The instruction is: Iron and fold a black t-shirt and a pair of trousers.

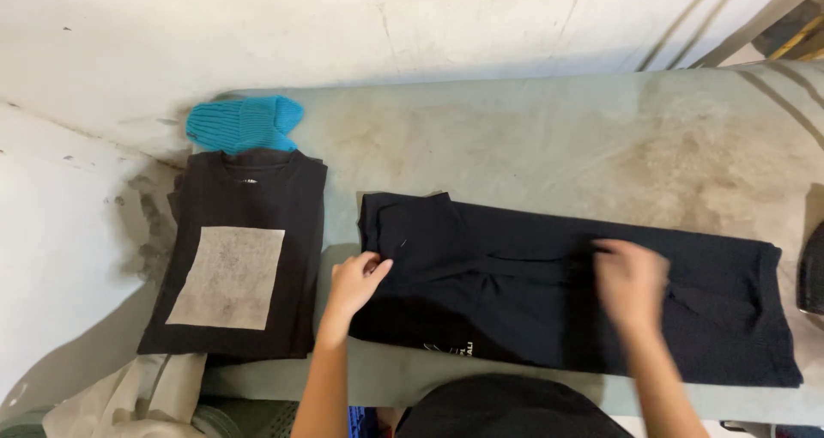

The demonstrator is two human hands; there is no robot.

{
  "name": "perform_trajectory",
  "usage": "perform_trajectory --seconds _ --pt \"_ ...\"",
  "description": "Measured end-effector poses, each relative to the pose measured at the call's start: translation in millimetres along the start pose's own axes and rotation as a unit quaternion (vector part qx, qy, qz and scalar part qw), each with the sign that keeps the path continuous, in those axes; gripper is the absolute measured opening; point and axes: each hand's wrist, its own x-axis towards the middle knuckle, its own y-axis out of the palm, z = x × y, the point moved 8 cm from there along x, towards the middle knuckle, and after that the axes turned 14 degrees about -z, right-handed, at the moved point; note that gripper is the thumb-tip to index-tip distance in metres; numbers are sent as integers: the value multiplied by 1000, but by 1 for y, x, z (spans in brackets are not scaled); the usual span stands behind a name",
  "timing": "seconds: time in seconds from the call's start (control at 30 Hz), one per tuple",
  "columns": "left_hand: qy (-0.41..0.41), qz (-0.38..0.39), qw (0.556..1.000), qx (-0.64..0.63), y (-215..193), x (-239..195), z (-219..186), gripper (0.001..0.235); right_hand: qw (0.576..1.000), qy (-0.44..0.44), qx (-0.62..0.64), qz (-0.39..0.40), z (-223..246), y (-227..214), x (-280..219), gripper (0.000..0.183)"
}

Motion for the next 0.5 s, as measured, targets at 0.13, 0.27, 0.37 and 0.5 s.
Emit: perform_trajectory --seconds 0.13,0.27,0.37,0.5 --pt "77 -25 994 74 34 16 0 37 949 -96 203 221 132 88 -37 33" --pt "73 -120 989 -39 44 24 1 39 925 -117 230 280 168 132 -62 22" --pt "97 -196 969 -114 29 20 -5 36 926 -52 305 215 171 97 -42 24" --pt "12 -112 994 -4 25 10 -5 46 929 -35 245 275 132 69 -59 16"
